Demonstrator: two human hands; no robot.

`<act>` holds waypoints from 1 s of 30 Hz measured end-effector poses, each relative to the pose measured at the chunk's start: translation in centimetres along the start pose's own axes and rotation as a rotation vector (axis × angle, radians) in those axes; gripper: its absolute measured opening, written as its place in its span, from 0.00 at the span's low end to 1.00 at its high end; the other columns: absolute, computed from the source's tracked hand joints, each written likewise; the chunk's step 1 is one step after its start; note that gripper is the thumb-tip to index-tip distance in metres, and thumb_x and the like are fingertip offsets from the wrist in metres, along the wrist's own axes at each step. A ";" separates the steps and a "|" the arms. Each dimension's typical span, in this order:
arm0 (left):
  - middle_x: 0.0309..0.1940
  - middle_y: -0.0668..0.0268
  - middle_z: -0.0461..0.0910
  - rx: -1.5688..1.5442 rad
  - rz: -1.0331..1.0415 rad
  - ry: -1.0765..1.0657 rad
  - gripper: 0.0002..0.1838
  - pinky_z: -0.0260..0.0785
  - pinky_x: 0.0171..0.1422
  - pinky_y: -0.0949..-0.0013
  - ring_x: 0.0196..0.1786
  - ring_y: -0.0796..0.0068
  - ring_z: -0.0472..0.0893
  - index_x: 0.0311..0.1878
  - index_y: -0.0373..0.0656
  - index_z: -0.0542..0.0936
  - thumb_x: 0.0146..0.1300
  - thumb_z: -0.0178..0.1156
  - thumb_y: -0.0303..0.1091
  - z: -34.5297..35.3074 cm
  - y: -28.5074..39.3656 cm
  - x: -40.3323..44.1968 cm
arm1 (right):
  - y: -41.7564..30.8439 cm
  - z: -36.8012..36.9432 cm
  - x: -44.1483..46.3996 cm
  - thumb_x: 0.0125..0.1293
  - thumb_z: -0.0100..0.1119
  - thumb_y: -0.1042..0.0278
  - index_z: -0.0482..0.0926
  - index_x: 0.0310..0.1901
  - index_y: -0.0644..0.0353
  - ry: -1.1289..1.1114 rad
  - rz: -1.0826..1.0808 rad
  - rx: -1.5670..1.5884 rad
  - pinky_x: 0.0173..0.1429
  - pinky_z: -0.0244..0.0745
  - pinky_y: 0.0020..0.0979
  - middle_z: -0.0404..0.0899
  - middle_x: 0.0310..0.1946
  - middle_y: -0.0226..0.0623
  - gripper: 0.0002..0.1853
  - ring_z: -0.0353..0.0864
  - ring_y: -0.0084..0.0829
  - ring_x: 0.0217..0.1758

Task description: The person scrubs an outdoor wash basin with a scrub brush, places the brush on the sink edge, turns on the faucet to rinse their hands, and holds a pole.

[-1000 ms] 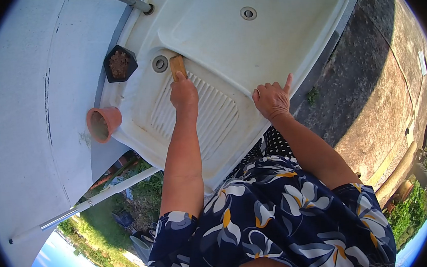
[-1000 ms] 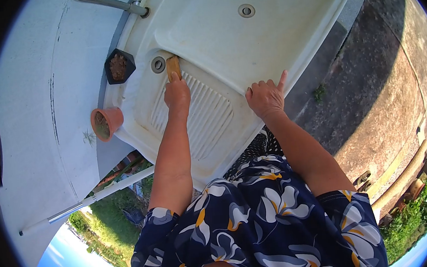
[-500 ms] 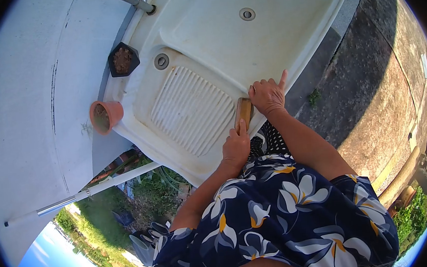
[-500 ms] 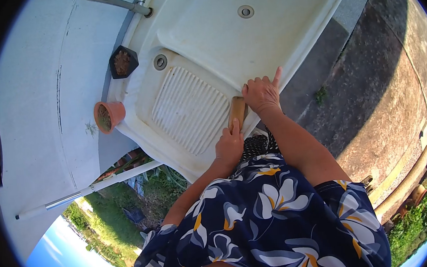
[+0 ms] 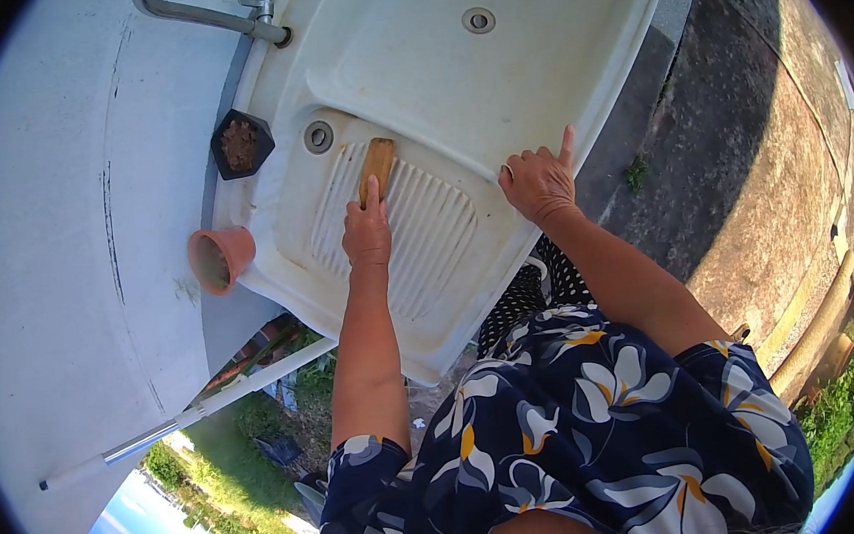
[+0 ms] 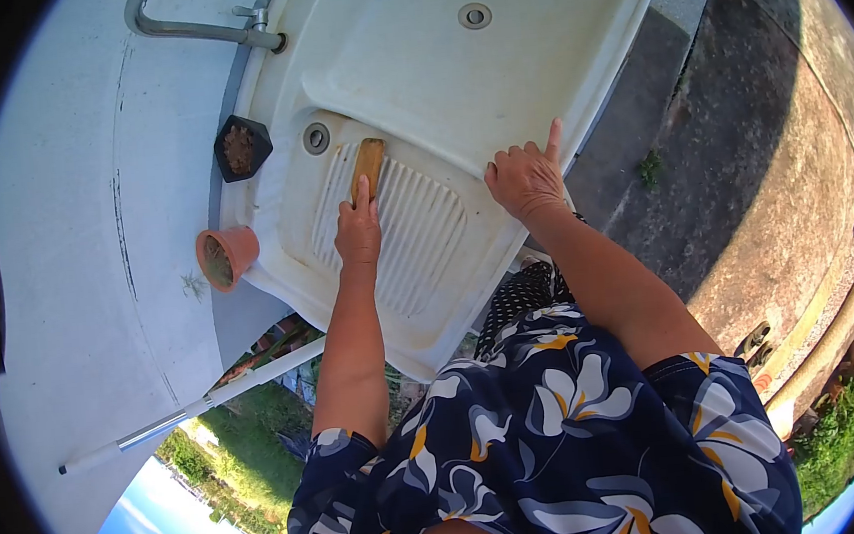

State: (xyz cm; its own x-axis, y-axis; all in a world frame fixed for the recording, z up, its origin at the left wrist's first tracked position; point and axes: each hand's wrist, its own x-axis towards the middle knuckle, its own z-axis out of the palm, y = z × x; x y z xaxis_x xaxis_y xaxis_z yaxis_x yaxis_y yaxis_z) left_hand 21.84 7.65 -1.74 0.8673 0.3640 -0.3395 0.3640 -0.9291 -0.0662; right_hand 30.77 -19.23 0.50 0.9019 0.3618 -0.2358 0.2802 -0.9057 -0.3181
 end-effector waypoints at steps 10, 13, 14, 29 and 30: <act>0.42 0.48 0.74 -0.131 -0.282 -0.106 0.28 0.71 0.47 0.52 0.43 0.51 0.77 0.69 0.55 0.55 0.68 0.45 0.44 -2.9 2.8 5.1 | 0.1 -0.1 0.2 0.62 0.47 0.59 0.80 0.26 0.57 -0.014 -0.004 0.028 0.71 0.26 0.61 0.76 0.24 0.32 0.15 0.75 0.33 0.38; 0.43 0.47 0.74 -0.186 -0.291 -0.218 0.28 0.71 0.48 0.53 0.43 0.49 0.78 0.69 0.50 0.55 0.67 0.45 0.42 -4.3 6.5 3.6 | 0.1 0.1 0.1 0.62 0.47 0.59 0.80 0.26 0.57 0.022 -0.018 0.027 0.71 0.26 0.61 0.76 0.24 0.32 0.15 0.74 0.33 0.38; 0.43 0.47 0.74 -0.180 -0.301 -0.214 0.28 0.71 0.48 0.53 0.43 0.49 0.78 0.69 0.50 0.55 0.67 0.45 0.42 -4.8 6.2 3.5 | 0.1 -0.1 0.2 0.62 0.48 0.59 0.80 0.26 0.57 -0.001 -0.006 0.026 0.71 0.26 0.62 0.76 0.24 0.33 0.15 0.74 0.34 0.38; 0.45 0.47 0.77 -0.447 -0.555 -0.051 0.28 0.72 0.49 0.55 0.45 0.51 0.79 0.68 0.46 0.55 0.65 0.42 0.37 -4.8 3.7 11.9 | -0.1 -0.6 0.4 0.61 0.47 0.60 0.79 0.26 0.56 -0.054 -0.016 -0.011 0.69 0.27 0.64 0.76 0.25 0.31 0.14 0.75 0.34 0.38; 0.44 0.46 0.76 -0.355 -0.536 -0.113 0.28 0.73 0.48 0.55 0.44 0.51 0.79 0.69 0.47 0.54 0.65 0.42 0.37 -4.9 3.8 11.2 | 0.0 -0.5 0.5 0.61 0.47 0.60 0.79 0.26 0.56 -0.041 -0.027 -0.007 0.69 0.26 0.64 0.76 0.25 0.31 0.14 0.75 0.34 0.38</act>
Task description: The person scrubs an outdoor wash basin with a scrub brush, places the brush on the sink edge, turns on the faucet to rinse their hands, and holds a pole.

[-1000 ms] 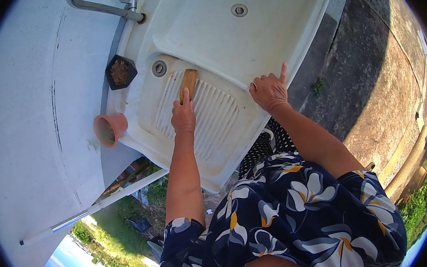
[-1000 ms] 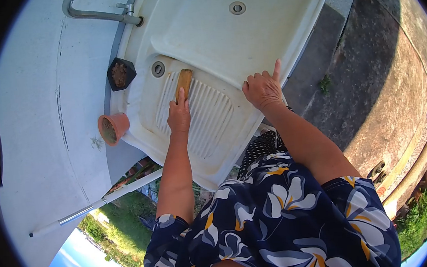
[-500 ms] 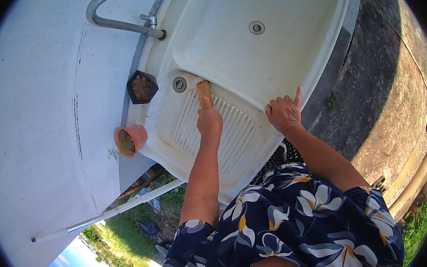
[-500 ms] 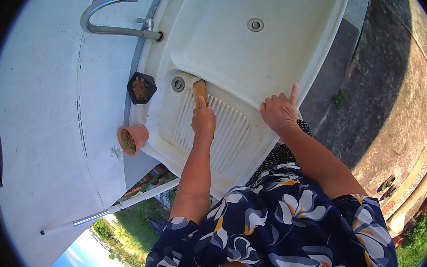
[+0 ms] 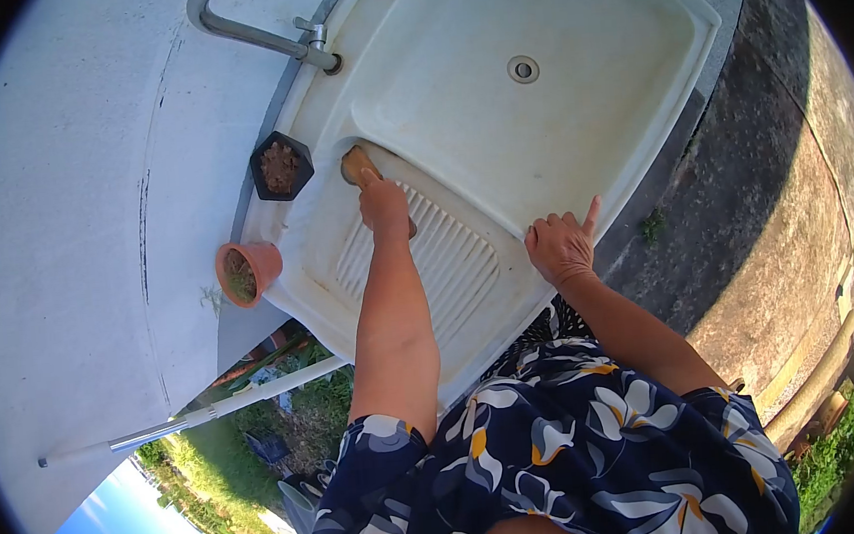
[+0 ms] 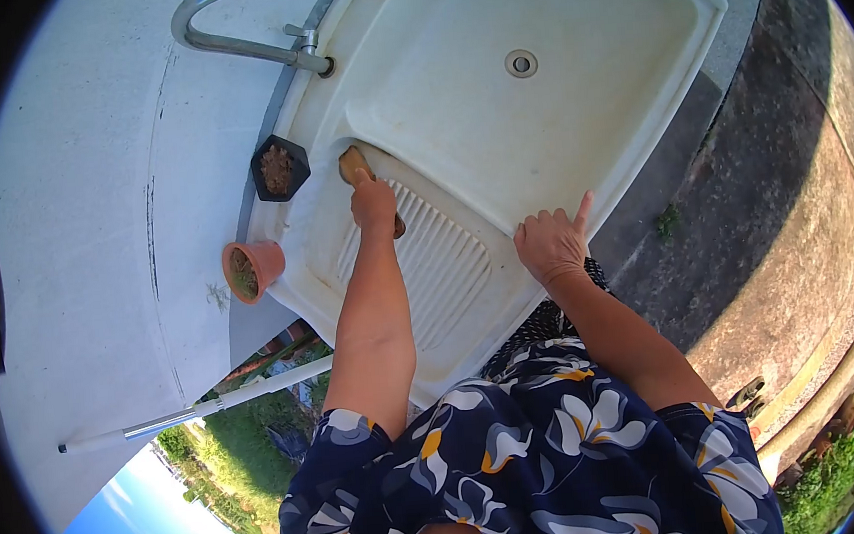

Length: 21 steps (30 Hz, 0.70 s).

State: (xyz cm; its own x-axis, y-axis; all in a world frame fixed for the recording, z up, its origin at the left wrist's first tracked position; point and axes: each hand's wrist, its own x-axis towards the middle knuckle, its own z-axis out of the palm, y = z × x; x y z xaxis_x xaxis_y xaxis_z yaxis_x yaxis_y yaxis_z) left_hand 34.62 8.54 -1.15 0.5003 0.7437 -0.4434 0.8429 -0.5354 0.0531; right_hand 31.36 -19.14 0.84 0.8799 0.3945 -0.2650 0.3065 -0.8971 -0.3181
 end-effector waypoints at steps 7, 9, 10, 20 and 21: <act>0.46 0.47 0.73 0.164 0.070 -0.141 0.29 0.73 0.47 0.56 0.44 0.53 0.79 0.70 0.47 0.53 0.65 0.41 0.37 1.6 0.3 -9.0 | 0.1 0.2 -0.3 0.61 0.48 0.60 0.78 0.25 0.55 0.035 -0.073 0.016 0.69 0.27 0.65 0.74 0.24 0.31 0.13 0.74 0.34 0.37; 0.45 0.47 0.73 0.131 0.078 -0.122 0.28 0.73 0.47 0.57 0.44 0.54 0.79 0.69 0.47 0.55 0.65 0.42 0.36 1.8 0.6 -8.4 | 0.1 -0.1 -0.2 0.60 0.48 0.59 0.78 0.25 0.54 0.015 -0.061 0.016 0.69 0.27 0.65 0.74 0.24 0.30 0.13 0.74 0.34 0.37; 0.45 0.47 0.73 0.110 0.067 -0.113 0.28 0.73 0.47 0.57 0.44 0.54 0.79 0.69 0.47 0.55 0.65 0.42 0.36 2.0 0.7 -7.2 | 0.2 0.0 -0.1 0.60 0.48 0.59 0.78 0.25 0.54 0.022 -0.083 0.005 0.69 0.27 0.65 0.74 0.24 0.30 0.13 0.74 0.34 0.37; 0.39 0.52 0.72 -0.023 0.018 -0.025 0.29 0.74 0.41 0.55 0.37 0.53 0.79 0.70 0.55 0.55 0.65 0.46 0.41 4.3 -1.7 -8.2 | -0.1 0.1 -0.1 0.60 0.50 0.57 0.80 0.31 0.50 -0.071 -0.184 -0.084 0.70 0.31 0.60 0.77 0.28 0.28 0.11 0.75 0.33 0.41; 0.38 0.52 0.72 -0.043 0.016 -0.029 0.29 0.74 0.40 0.55 0.36 0.53 0.79 0.70 0.56 0.54 0.65 0.47 0.42 5.1 -2.3 -10.8 | 0.1 0.3 -0.3 0.60 0.51 0.56 0.80 0.31 0.49 -0.034 -0.187 -0.085 0.70 0.33 0.59 0.76 0.28 0.29 0.10 0.75 0.33 0.41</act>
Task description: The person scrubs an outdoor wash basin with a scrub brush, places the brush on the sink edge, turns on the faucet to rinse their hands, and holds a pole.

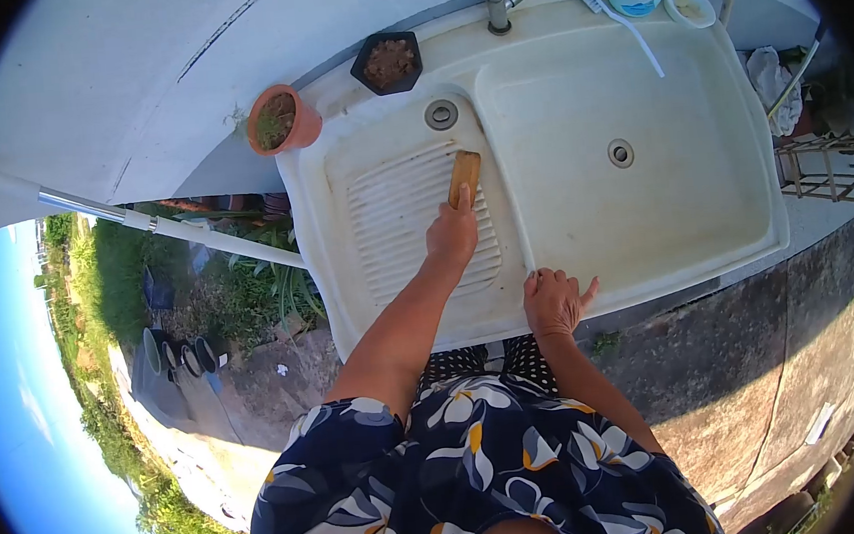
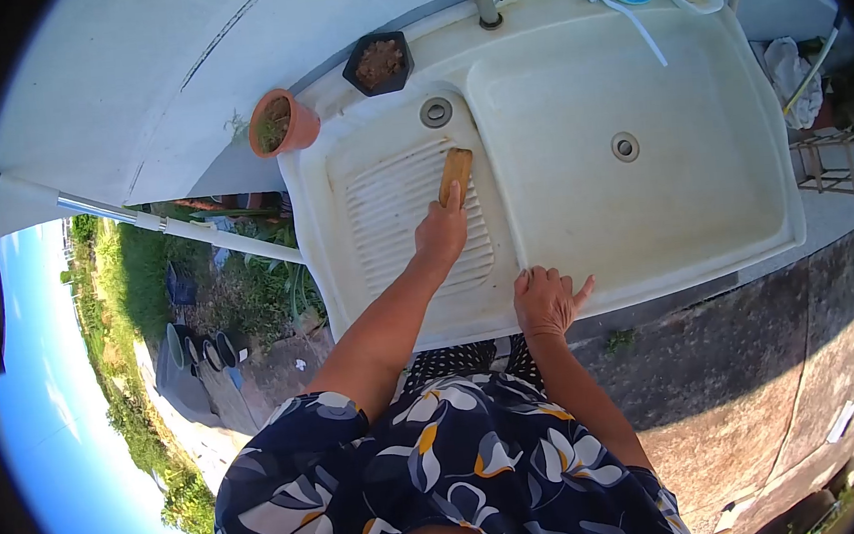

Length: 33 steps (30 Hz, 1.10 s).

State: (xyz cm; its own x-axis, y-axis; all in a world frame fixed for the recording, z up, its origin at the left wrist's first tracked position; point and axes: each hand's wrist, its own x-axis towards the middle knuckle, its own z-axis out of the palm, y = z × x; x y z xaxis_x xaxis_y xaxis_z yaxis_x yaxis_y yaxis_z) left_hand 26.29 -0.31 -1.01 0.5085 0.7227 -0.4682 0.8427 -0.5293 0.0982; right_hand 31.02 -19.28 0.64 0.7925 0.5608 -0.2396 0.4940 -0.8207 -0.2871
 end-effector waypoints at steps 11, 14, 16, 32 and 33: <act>0.45 0.49 0.73 -0.134 -0.404 0.096 0.28 0.73 0.47 0.55 0.45 0.53 0.79 0.69 0.54 0.54 0.67 0.45 0.42 -2.8 -12.6 1.7 | -0.4 0.5 -0.3 0.59 0.52 0.57 0.80 0.38 0.49 -0.003 -0.028 -0.096 0.69 0.43 0.51 0.78 0.33 0.29 0.11 0.75 0.34 0.41; 0.46 0.49 0.74 -0.229 -0.487 0.164 0.28 0.72 0.48 0.54 0.46 0.52 0.78 0.69 0.50 0.54 0.67 0.45 0.41 -3.1 -16.8 4.7 | -1.1 0.3 0.0 0.59 0.52 0.57 0.80 0.39 0.49 -0.028 -0.005 -0.135 0.68 0.45 0.49 0.77 0.33 0.30 0.11 0.75 0.34 0.41; 0.46 0.49 0.75 -0.174 -0.446 0.156 0.28 0.72 0.48 0.54 0.46 0.50 0.78 0.69 0.48 0.54 0.67 0.44 0.40 -2.8 -18.8 5.4 | -1.0 0.3 -0.1 0.59 0.52 0.56 0.80 0.39 0.49 -0.039 0.012 -0.152 0.68 0.46 0.49 0.78 0.34 0.30 0.11 0.75 0.34 0.41; 0.41 0.47 0.73 -0.384 -0.103 0.054 0.30 0.74 0.42 0.53 0.40 0.50 0.79 0.70 0.46 0.50 0.67 0.44 0.40 -2.5 -2.5 9.2 | -1.5 0.7 -0.1 0.56 0.52 0.56 0.81 0.36 0.51 -0.005 0.036 -0.173 0.68 0.48 0.47 0.78 0.32 0.31 0.12 0.75 0.34 0.40; 0.42 0.47 0.72 -0.363 0.001 0.008 0.30 0.74 0.41 0.53 0.40 0.50 0.79 0.70 0.47 0.50 0.67 0.44 0.40 -2.2 -1.0 8.8 | -1.5 0.6 0.1 0.57 0.52 0.56 0.81 0.36 0.51 0.002 0.030 -0.170 0.67 0.50 0.47 0.78 0.32 0.31 0.12 0.75 0.35 0.40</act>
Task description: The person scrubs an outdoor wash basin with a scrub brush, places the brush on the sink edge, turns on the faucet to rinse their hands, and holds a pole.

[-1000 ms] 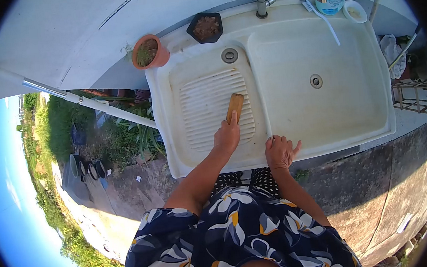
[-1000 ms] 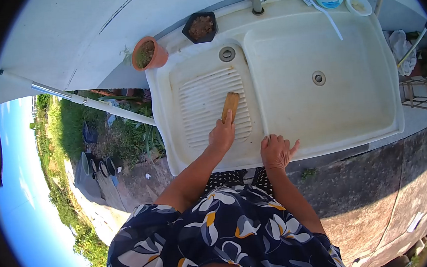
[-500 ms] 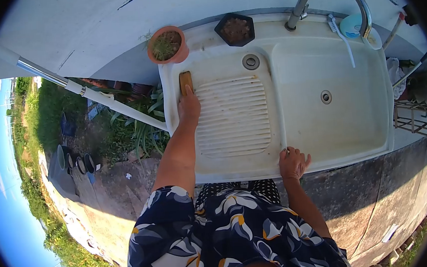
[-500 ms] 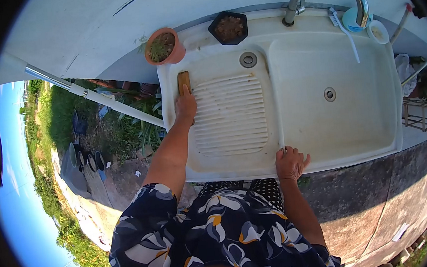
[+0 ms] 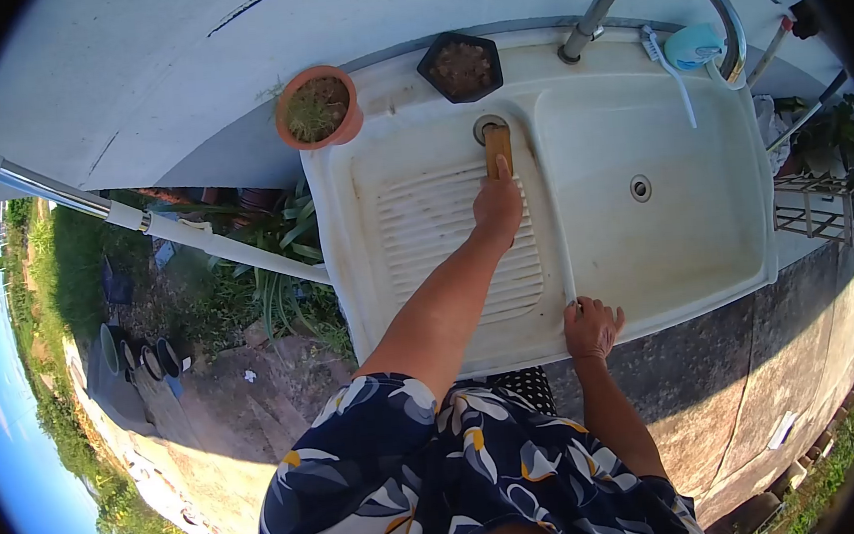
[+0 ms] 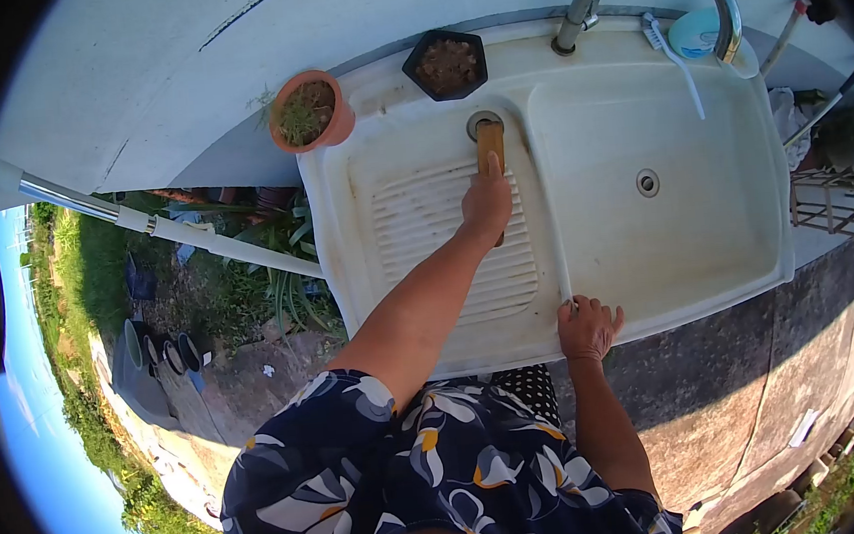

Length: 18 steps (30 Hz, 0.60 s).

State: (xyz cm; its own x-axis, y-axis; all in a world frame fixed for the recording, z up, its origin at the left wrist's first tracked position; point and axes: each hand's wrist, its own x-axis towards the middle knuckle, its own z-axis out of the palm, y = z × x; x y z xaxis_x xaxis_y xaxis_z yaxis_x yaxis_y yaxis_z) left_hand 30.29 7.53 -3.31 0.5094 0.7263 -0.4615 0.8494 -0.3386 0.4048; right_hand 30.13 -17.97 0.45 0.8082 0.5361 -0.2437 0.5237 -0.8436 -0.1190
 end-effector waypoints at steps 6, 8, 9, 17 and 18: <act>0.43 0.49 0.72 0.135 -0.037 0.064 0.28 0.74 0.39 0.55 0.38 0.52 0.79 0.69 0.52 0.54 0.67 0.45 0.38 -3.8 -5.9 -2.0 | 0.4 0.4 0.0 0.56 0.53 0.56 0.81 0.36 0.51 0.015 0.001 0.034 0.68 0.49 0.47 0.79 0.32 0.31 0.12 0.76 0.34 0.41; 0.42 0.49 0.73 0.171 -0.175 0.180 0.30 0.74 0.38 0.55 0.36 0.53 0.80 0.70 0.50 0.51 0.67 0.46 0.41 -4.7 -10.9 -2.6 | 0.5 0.1 0.0 0.56 0.53 0.56 0.82 0.35 0.51 0.014 0.018 0.021 0.68 0.49 0.47 0.79 0.32 0.31 0.12 0.76 0.34 0.40; 0.41 0.49 0.73 0.203 -0.251 0.204 0.30 0.74 0.38 0.55 0.37 0.53 0.80 0.70 0.50 0.50 0.67 0.46 0.41 -5.2 -12.3 -3.0 | 0.3 0.2 0.1 0.56 0.53 0.56 0.82 0.35 0.51 0.008 0.010 0.015 0.67 0.49 0.47 0.80 0.31 0.32 0.12 0.76 0.35 0.40; 0.44 0.48 0.72 0.000 -0.305 0.143 0.29 0.74 0.42 0.54 0.41 0.52 0.79 0.70 0.49 0.50 0.68 0.41 0.40 -3.3 -5.9 -2.6 | 0.3 0.2 0.0 0.56 0.54 0.56 0.82 0.34 0.52 0.048 -0.007 0.047 0.67 0.50 0.47 0.80 0.31 0.32 0.12 0.76 0.35 0.39; 0.44 0.48 0.71 0.044 -0.202 0.071 0.29 0.73 0.43 0.54 0.41 0.52 0.79 0.70 0.50 0.50 0.68 0.42 0.40 -2.5 -4.2 -2.7 | 0.2 0.2 0.0 0.56 0.54 0.56 0.82 0.33 0.53 0.043 -0.003 0.042 0.67 0.50 0.47 0.80 0.31 0.32 0.12 0.76 0.35 0.39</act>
State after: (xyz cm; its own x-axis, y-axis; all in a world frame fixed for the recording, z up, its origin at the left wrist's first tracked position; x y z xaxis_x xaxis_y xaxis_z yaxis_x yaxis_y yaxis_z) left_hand 24.97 8.47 -1.85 0.3183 0.8219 -0.4723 0.9394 -0.2066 0.2736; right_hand 30.25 -18.15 0.27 0.8180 0.5388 -0.2015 0.5152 -0.8420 -0.1603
